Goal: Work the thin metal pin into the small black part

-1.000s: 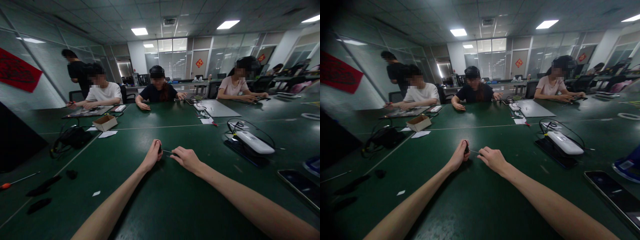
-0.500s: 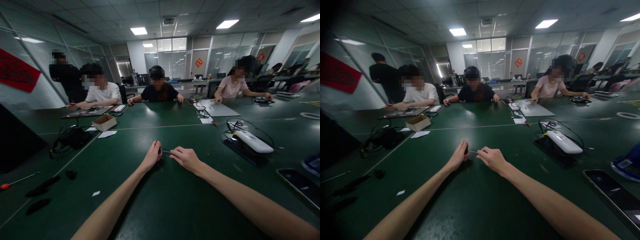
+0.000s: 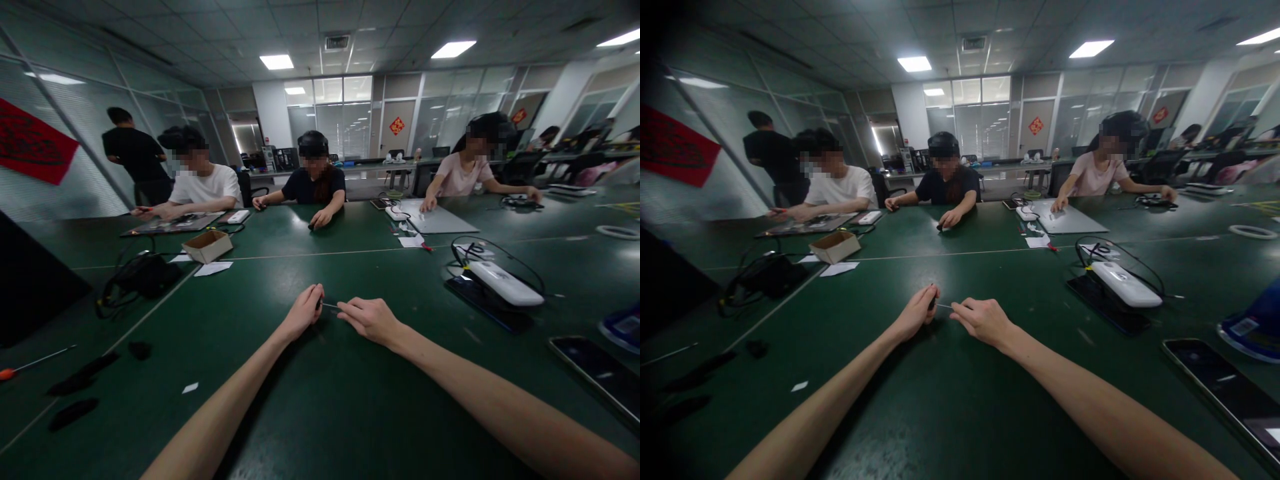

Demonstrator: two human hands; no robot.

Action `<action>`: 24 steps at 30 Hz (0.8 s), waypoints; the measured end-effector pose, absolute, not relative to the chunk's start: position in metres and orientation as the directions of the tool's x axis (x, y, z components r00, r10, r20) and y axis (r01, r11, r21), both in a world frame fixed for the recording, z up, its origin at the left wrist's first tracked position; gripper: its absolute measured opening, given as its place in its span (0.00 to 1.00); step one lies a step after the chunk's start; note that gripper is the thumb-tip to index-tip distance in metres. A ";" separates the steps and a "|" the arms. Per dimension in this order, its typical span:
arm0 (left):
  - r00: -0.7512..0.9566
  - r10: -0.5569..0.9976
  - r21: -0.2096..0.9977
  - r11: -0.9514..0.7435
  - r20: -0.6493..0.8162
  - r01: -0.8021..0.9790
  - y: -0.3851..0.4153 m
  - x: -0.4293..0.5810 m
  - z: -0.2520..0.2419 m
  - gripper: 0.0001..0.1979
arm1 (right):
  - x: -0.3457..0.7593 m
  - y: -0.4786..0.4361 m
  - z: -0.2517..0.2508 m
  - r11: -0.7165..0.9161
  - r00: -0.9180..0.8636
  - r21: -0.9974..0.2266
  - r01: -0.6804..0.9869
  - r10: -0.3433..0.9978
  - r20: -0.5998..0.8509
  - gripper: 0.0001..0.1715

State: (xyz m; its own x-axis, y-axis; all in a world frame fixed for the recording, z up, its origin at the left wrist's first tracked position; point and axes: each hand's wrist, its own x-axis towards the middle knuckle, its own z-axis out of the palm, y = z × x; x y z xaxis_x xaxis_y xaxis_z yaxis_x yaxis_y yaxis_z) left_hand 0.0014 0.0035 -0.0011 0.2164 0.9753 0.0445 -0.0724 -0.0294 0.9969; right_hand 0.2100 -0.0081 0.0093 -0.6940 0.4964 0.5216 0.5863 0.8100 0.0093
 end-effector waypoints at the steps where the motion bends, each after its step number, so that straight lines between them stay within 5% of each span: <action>1: 0.218 0.975 0.997 -0.026 0.041 -0.068 0.004 0.001 -0.001 0.19 | 0.210 -0.008 0.009 0.808 -0.693 0.012 0.589 0.497 0.522 0.18; 8: 0.223 0.974 0.999 -0.041 0.046 -0.024 0.004 0.001 -0.002 0.19 | 0.209 -0.009 0.006 0.775 -0.675 0.030 0.632 0.530 0.513 0.19; 18: 0.182 0.981 0.998 -0.069 0.067 0.006 0.005 0.003 -0.001 0.19 | 0.204 -0.012 0.005 0.724 -0.590 -0.103 0.682 0.628 0.507 0.17; 24: 0.194 0.977 0.995 -0.092 0.084 0.031 0.002 0.004 -0.002 0.18 | 0.211 0.005 0.004 0.573 -0.342 -0.306 0.760 0.754 0.561 0.16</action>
